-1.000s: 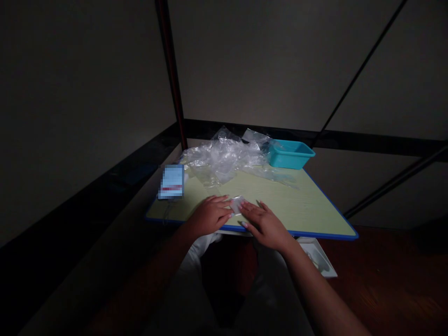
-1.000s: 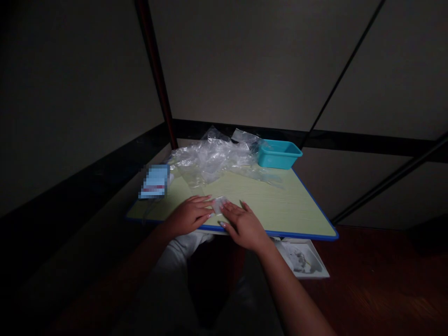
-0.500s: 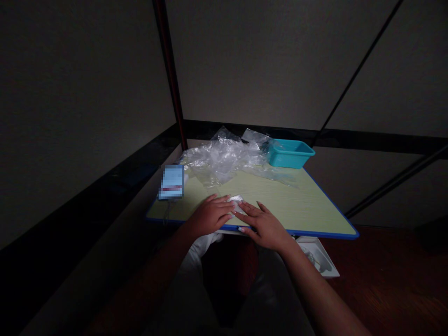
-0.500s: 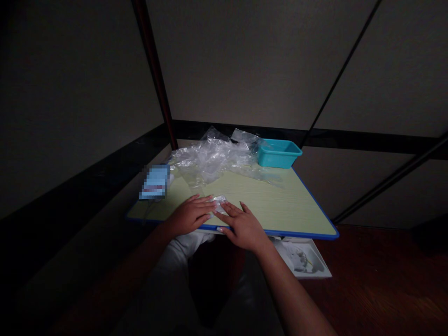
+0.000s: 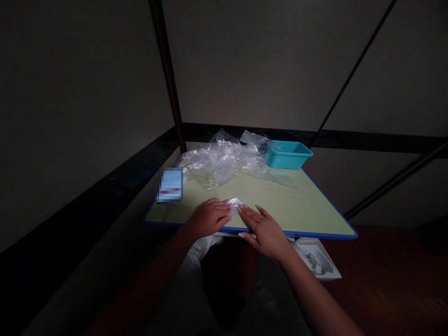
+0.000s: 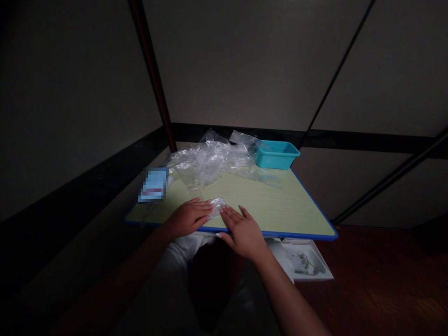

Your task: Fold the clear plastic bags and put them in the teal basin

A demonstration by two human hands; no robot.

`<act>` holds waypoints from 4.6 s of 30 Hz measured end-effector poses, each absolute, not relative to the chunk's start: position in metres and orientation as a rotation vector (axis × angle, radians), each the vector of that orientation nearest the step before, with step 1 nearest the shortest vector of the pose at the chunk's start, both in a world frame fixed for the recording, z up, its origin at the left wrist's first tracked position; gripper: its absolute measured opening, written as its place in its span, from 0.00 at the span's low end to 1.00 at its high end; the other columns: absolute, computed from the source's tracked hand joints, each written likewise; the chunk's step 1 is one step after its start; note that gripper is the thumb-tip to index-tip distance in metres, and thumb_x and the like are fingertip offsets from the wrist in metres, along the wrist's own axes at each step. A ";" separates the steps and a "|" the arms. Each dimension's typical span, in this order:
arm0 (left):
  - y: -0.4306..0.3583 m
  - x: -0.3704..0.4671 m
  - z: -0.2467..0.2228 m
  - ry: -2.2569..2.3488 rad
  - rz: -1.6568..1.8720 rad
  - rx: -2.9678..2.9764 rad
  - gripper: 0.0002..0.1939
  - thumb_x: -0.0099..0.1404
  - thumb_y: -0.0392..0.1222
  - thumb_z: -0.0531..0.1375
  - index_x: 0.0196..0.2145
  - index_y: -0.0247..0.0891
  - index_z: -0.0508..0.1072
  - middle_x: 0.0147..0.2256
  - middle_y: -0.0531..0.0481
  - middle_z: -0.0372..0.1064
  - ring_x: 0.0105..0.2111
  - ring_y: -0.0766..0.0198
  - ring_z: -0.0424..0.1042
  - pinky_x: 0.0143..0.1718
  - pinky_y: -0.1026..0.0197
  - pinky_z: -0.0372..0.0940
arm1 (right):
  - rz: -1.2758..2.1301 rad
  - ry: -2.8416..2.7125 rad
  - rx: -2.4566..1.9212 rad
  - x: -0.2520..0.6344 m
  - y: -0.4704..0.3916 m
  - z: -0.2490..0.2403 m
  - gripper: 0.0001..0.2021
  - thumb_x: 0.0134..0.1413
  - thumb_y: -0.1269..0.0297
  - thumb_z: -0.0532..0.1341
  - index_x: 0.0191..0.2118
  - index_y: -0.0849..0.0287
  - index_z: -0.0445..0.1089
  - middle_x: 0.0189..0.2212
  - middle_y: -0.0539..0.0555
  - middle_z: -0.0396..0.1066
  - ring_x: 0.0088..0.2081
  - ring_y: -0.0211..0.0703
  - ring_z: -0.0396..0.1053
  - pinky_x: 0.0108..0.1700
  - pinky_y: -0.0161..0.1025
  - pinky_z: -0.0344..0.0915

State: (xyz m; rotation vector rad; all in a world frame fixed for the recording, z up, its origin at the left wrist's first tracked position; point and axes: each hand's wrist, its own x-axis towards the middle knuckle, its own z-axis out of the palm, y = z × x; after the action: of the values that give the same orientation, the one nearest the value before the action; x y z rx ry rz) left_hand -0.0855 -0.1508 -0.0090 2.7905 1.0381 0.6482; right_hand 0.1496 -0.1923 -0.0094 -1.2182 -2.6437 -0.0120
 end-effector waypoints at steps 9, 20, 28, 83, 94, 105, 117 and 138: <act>-0.151 -0.047 0.007 0.967 0.517 2.741 0.25 0.69 0.50 0.46 0.62 0.43 0.53 0.62 0.46 0.52 0.61 0.61 0.52 0.61 0.49 0.46 | -0.016 -2.594 -1.238 0.147 -0.192 -0.011 0.29 0.57 0.49 0.54 0.60 0.60 0.58 0.60 0.63 0.56 0.61 0.52 0.53 0.62 0.57 0.42; -0.138 -0.046 -0.005 1.109 0.413 2.695 0.26 0.72 0.51 0.38 0.64 0.42 0.47 0.63 0.46 0.47 0.63 0.64 0.48 0.62 0.48 0.41 | 0.035 -2.581 -1.262 0.148 -0.193 -0.010 0.32 0.56 0.50 0.54 0.63 0.59 0.53 0.61 0.62 0.54 0.62 0.51 0.51 0.62 0.58 0.41; -0.133 -0.047 -0.009 1.149 0.406 2.750 0.24 0.72 0.48 0.39 0.62 0.40 0.52 0.63 0.45 0.48 0.63 0.64 0.47 0.62 0.47 0.40 | 0.066 -2.582 -1.241 0.150 -0.194 -0.008 0.33 0.56 0.51 0.55 0.64 0.59 0.49 0.62 0.62 0.51 0.63 0.49 0.49 0.63 0.57 0.42; -0.137 -0.053 0.006 0.909 0.237 2.762 0.28 0.67 0.57 0.48 0.63 0.58 0.46 0.65 0.51 0.37 0.65 0.51 0.39 0.60 0.34 0.35 | -0.447 -1.512 -2.247 0.359 -0.042 0.092 0.24 0.53 0.46 0.57 0.46 0.61 0.66 0.33 0.63 0.74 0.32 0.54 0.72 0.27 0.38 0.57; -0.135 -0.049 0.001 0.918 0.204 2.849 0.29 0.69 0.55 0.45 0.64 0.54 0.40 0.65 0.50 0.40 0.65 0.53 0.39 0.60 0.37 0.31 | -0.302 -1.651 -2.112 0.318 -0.199 0.046 0.14 0.52 0.50 0.57 0.40 0.54 0.65 0.28 0.54 0.76 0.29 0.50 0.74 0.25 0.36 0.57; -0.135 -0.049 0.002 0.900 0.224 2.867 0.27 0.68 0.55 0.47 0.63 0.56 0.46 0.65 0.48 0.41 0.64 0.52 0.41 0.59 0.35 0.33 | -0.123 -1.687 -2.076 0.297 -0.205 0.040 0.21 0.52 0.46 0.57 0.46 0.55 0.65 0.25 0.53 0.75 0.27 0.49 0.73 0.24 0.35 0.58; -0.151 -0.062 0.001 1.120 0.538 2.847 0.30 0.66 0.53 0.50 0.63 0.42 0.51 0.63 0.43 0.48 0.64 0.56 0.45 0.62 0.42 0.30 | -0.089 -2.085 -1.257 0.160 -0.233 -0.005 0.19 0.59 0.62 0.52 0.55 0.60 0.61 0.48 0.61 0.69 0.50 0.48 0.67 0.50 0.46 0.64; -0.165 -0.078 -0.005 1.099 0.624 2.664 0.19 0.63 0.50 0.56 0.51 0.43 0.69 0.57 0.45 0.61 0.58 0.56 0.58 0.60 0.49 0.47 | 0.220 -2.510 -1.508 0.110 -0.161 -0.001 0.31 0.63 0.48 0.37 0.66 0.59 0.41 0.65 0.56 0.41 0.65 0.44 0.40 0.63 0.54 0.39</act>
State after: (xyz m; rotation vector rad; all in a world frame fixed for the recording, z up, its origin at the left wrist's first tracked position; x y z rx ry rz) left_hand -0.0782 -0.1652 -0.0045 2.6644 1.0992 0.6237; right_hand 0.1095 -0.1605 -0.0006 -1.5075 -2.5102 0.2197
